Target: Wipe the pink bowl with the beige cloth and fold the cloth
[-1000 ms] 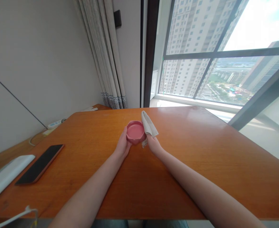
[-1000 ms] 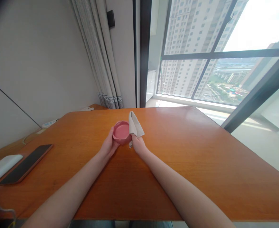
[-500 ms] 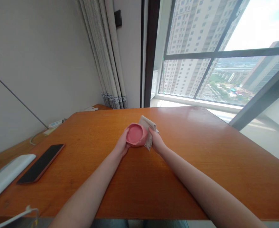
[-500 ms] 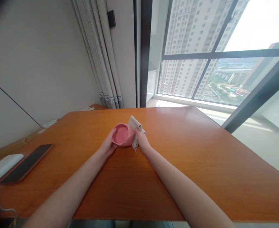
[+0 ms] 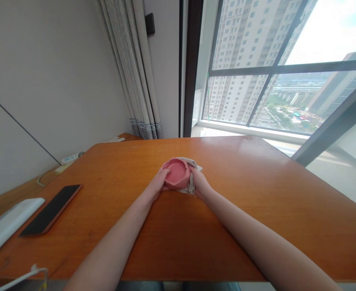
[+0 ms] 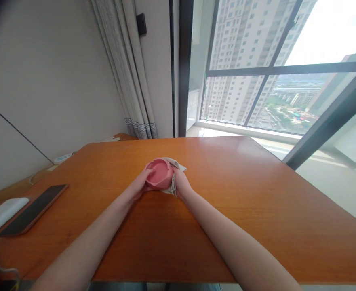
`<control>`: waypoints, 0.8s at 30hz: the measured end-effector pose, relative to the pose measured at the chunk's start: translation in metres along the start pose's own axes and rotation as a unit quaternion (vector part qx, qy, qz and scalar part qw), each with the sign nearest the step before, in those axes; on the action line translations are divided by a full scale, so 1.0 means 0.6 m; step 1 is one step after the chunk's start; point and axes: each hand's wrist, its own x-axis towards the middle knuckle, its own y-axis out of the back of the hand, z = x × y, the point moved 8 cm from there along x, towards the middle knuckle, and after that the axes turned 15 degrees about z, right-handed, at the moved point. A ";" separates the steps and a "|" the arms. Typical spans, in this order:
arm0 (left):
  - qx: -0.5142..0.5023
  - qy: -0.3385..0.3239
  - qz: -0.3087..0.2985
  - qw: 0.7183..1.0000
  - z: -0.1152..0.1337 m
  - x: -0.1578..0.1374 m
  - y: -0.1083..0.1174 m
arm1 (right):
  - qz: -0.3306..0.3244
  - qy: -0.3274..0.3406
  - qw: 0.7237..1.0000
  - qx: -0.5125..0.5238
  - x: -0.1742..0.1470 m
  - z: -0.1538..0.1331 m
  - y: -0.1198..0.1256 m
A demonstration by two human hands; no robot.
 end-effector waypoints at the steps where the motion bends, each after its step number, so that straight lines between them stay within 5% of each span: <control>1: 0.011 0.024 0.000 1.000 -0.007 -0.003 -0.001 | 0.010 -0.011 1.000 -0.006 0.001 0.001 0.003; 3: 0.004 0.047 0.022 0.999 -0.013 -0.007 0.000 | 0.039 -0.034 0.999 0.000 0.002 0.010 0.010; 8: -0.052 -0.028 0.111 0.992 0.008 0.001 0.018 | 0.041 -0.036 0.997 0.050 0.003 0.033 0.004; 16: 0.038 0.043 0.027 0.998 0.001 -0.012 0.005 | 0.080 -0.027 0.996 -0.016 0.015 0.014 0.023; 21: -0.035 -0.018 0.090 0.995 0.009 -0.005 0.014 | 0.034 -0.085 0.995 0.034 0.003 0.039 0.004; 24: 0.000 -0.097 0.117 0.988 0.022 0.002 0.024 | 0.060 -0.085 0.994 0.046 0.005 0.043 0.009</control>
